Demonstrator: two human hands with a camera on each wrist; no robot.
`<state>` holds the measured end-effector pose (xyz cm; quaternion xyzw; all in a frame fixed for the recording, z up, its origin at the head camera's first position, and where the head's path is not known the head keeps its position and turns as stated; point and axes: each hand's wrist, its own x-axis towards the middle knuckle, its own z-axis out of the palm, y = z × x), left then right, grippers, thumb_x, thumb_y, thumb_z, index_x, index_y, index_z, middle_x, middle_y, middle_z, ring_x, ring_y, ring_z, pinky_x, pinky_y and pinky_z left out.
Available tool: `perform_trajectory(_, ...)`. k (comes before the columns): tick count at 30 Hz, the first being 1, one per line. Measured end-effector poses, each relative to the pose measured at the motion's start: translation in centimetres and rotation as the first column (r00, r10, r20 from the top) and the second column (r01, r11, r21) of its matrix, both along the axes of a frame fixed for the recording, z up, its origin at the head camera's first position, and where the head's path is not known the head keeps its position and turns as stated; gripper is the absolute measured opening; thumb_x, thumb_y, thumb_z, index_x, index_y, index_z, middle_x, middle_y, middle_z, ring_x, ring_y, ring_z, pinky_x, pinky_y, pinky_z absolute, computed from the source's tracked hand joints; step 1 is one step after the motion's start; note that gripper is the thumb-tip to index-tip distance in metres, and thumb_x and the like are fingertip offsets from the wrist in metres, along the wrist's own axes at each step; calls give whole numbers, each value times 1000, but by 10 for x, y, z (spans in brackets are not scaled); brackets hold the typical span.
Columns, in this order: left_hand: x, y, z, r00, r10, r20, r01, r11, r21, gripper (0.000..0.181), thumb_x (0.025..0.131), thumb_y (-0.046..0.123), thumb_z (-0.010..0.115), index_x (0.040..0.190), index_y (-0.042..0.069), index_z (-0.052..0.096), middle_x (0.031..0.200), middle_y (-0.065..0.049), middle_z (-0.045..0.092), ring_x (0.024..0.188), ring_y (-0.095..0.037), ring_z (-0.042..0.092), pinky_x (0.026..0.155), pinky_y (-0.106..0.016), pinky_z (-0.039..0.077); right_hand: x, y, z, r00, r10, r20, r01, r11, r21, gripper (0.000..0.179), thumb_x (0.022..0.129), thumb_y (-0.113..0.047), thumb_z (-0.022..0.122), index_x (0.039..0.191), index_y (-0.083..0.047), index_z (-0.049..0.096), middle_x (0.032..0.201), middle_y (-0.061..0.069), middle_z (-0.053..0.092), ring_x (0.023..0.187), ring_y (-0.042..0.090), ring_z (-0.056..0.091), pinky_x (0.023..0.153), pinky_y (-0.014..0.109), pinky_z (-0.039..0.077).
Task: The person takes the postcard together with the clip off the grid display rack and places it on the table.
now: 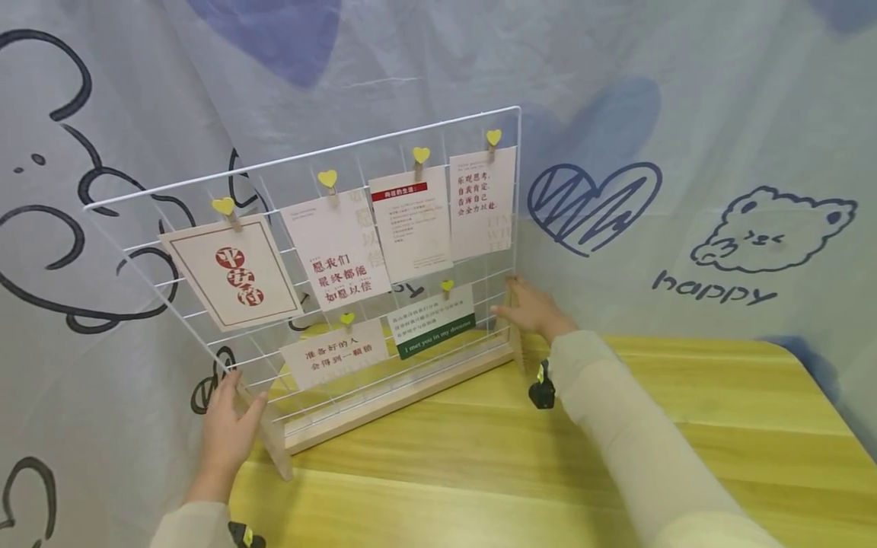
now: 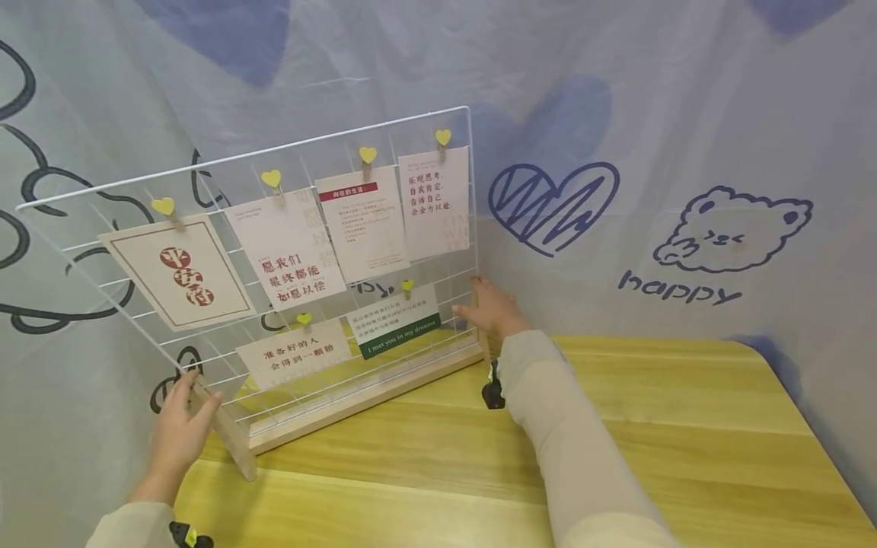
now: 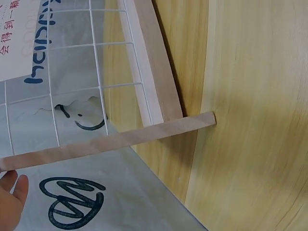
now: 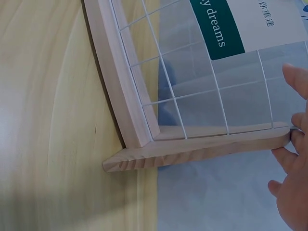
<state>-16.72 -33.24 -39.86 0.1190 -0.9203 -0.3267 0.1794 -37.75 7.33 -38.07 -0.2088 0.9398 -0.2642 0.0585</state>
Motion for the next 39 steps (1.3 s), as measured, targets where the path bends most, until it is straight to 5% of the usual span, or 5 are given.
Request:
perform_trajectory(5, 0, 0, -3, 999, 15, 37, -17, 999, 45, 60, 90, 27, 42, 136, 2, 13, 140, -21, 7, 124, -41, 9, 96, -58, 10, -1, -1, -4, 1000, -6, 7, 6, 999, -53, 70, 87, -40, 44, 134, 4, 16, 139, 22, 8, 126, 36, 10, 101, 48, 10)
perform_trajectory(17, 0, 1, 3, 996, 55, 67, -65, 985, 157, 58, 90, 29, 41, 138, 13, 15, 142, -10, 9, 125, -38, 9, 97, -57, 10, 0, 0, -4, 1000, -1, -5, 1, 994, -112, 66, 88, -35, 44, 133, 6, 18, 139, 21, 12, 126, 35, 11, 102, 45, 10)
perform_trajectory(39, -1, 2, 2, 994, 97, 48, -105, 971, 214, 56, 88, 26, 43, 137, 14, 21, 140, -16, 14, 124, -39, 13, 98, -55, 11, -2, 5, -8, 998, 26, -58, -33, 992, -123, 62, 88, -30, 45, 133, 5, 21, 136, 24, 19, 123, 38, 17, 101, 48, 13)
